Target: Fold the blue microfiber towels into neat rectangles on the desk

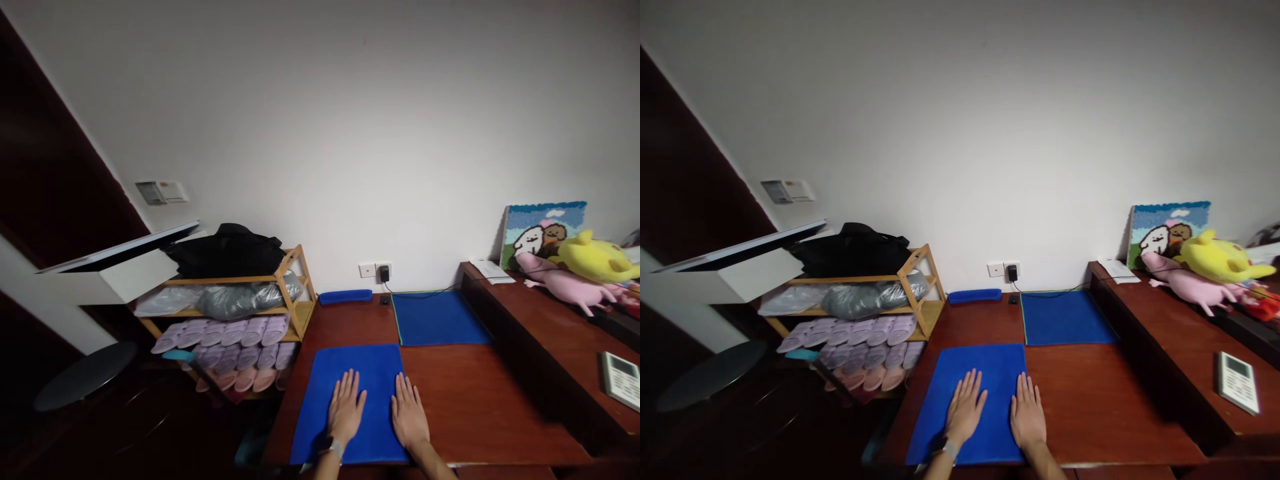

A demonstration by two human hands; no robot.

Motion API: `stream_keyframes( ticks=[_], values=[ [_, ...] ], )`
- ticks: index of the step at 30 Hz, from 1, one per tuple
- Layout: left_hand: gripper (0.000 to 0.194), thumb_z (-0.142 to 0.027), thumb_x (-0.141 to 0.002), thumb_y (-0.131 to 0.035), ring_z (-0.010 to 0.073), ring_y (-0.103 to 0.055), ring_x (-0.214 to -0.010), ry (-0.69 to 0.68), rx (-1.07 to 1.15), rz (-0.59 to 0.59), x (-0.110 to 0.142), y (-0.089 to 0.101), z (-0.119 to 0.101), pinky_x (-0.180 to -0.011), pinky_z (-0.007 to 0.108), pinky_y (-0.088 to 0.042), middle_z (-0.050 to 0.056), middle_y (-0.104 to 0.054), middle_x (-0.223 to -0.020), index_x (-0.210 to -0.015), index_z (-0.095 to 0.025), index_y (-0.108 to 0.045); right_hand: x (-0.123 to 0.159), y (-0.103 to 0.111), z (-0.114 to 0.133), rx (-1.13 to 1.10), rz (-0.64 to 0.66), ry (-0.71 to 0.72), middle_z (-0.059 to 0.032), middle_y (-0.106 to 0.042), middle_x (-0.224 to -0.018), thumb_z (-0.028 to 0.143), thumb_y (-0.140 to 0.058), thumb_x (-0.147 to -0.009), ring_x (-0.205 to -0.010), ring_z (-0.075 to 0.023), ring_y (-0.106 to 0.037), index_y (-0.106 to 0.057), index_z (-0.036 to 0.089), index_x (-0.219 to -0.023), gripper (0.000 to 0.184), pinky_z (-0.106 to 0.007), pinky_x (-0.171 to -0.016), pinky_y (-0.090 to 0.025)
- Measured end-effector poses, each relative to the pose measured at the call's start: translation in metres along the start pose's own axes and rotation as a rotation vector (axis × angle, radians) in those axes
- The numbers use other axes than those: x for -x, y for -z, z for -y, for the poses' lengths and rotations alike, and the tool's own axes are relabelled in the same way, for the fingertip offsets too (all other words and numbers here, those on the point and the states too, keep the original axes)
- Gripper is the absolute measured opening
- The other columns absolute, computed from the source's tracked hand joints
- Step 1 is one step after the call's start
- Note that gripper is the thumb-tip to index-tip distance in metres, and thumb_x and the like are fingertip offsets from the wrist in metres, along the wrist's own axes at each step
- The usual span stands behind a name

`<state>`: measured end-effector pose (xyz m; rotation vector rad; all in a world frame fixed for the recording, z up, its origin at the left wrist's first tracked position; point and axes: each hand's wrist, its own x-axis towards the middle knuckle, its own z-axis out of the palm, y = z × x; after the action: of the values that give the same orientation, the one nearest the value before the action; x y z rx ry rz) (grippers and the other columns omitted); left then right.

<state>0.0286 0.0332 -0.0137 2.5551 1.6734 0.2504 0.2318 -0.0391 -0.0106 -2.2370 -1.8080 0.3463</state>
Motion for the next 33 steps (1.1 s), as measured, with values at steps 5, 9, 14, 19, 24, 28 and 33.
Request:
stream_keyframes(
  ticks=[5,9,14,19,24,28,33],
  values=[
    [0.068,-0.055,-0.104,-0.025,0.0274,-0.024,-0.156,0.211,-0.120,-0.043,0.025,0.009,0.082,-0.126,0.052,-0.024,0.009,-0.025,-0.168,-0.162,-0.020,-0.026,0.001,0.000,0.002,0.030,0.029,-0.032,-0.0035,-0.018,-0.169,0.037,-0.018,-0.102,-0.158,-0.0226,-0.016,-0.022,0.011,-0.161,0.065,-0.044,-0.129,-0.013],
    [0.070,-0.057,-0.104,-0.025,0.0268,-0.024,-0.156,0.220,-0.130,-0.061,0.032,0.006,0.100,-0.126,0.050,-0.025,0.008,-0.025,-0.168,-0.162,-0.017,-0.027,-0.004,0.006,0.000,0.042,0.024,-0.017,-0.0052,-0.025,-0.168,0.039,-0.020,-0.101,-0.155,-0.0257,-0.027,-0.028,0.012,-0.160,0.065,-0.044,-0.126,-0.021],
    [0.070,-0.058,-0.104,-0.025,0.0269,-0.024,-0.156,0.213,-0.113,-0.076,0.033,0.005,0.095,-0.126,0.050,-0.026,0.008,-0.027,-0.168,-0.161,-0.018,-0.029,-0.043,0.027,-0.001,0.091,0.008,0.009,-0.0054,-0.029,-0.167,0.039,-0.016,-0.102,-0.153,-0.0265,-0.031,-0.028,0.014,-0.161,0.065,-0.044,-0.125,-0.019],
    [0.070,-0.058,-0.104,-0.023,0.0261,-0.024,-0.156,0.224,-0.105,-0.054,0.037,0.011,0.094,-0.127,0.048,-0.026,0.008,-0.024,-0.169,-0.161,-0.017,-0.028,-0.085,0.031,-0.001,0.103,0.069,0.002,-0.0038,-0.017,-0.171,0.040,-0.015,-0.102,-0.158,-0.0235,-0.015,-0.020,0.011,-0.162,0.067,-0.041,-0.128,-0.014],
    [0.068,-0.057,-0.104,-0.024,0.0263,-0.025,-0.155,0.219,-0.107,-0.059,0.037,0.010,0.096,-0.126,0.050,-0.028,0.005,-0.025,-0.168,-0.162,-0.021,-0.026,-0.093,0.011,-0.009,0.078,0.037,0.019,-0.0059,-0.016,-0.171,0.043,-0.014,-0.102,-0.158,-0.0214,-0.013,-0.018,0.008,-0.161,0.069,-0.040,-0.129,-0.011],
    [0.064,-0.054,-0.105,-0.025,0.0273,-0.027,-0.154,0.219,-0.125,-0.064,0.038,0.006,0.102,-0.125,0.052,-0.030,0.004,-0.026,-0.168,-0.161,-0.024,-0.027,-0.094,0.000,-0.012,0.056,0.001,0.025,-0.0064,-0.017,-0.170,0.044,-0.015,-0.101,-0.158,-0.0217,-0.014,-0.020,0.009,-0.161,0.070,-0.041,-0.129,-0.011],
    [0.065,-0.053,-0.104,-0.027,0.0273,-0.032,-0.153,0.215,-0.149,-0.122,0.021,0.005,0.092,-0.125,0.052,-0.030,0.006,-0.032,-0.166,-0.160,-0.022,-0.032,-0.098,-0.006,-0.013,0.048,-0.016,0.030,-0.0058,-0.019,-0.170,0.042,-0.017,-0.101,-0.158,-0.0232,-0.015,-0.024,0.008,-0.160,0.069,-0.043,-0.129,-0.013]
  ],
)
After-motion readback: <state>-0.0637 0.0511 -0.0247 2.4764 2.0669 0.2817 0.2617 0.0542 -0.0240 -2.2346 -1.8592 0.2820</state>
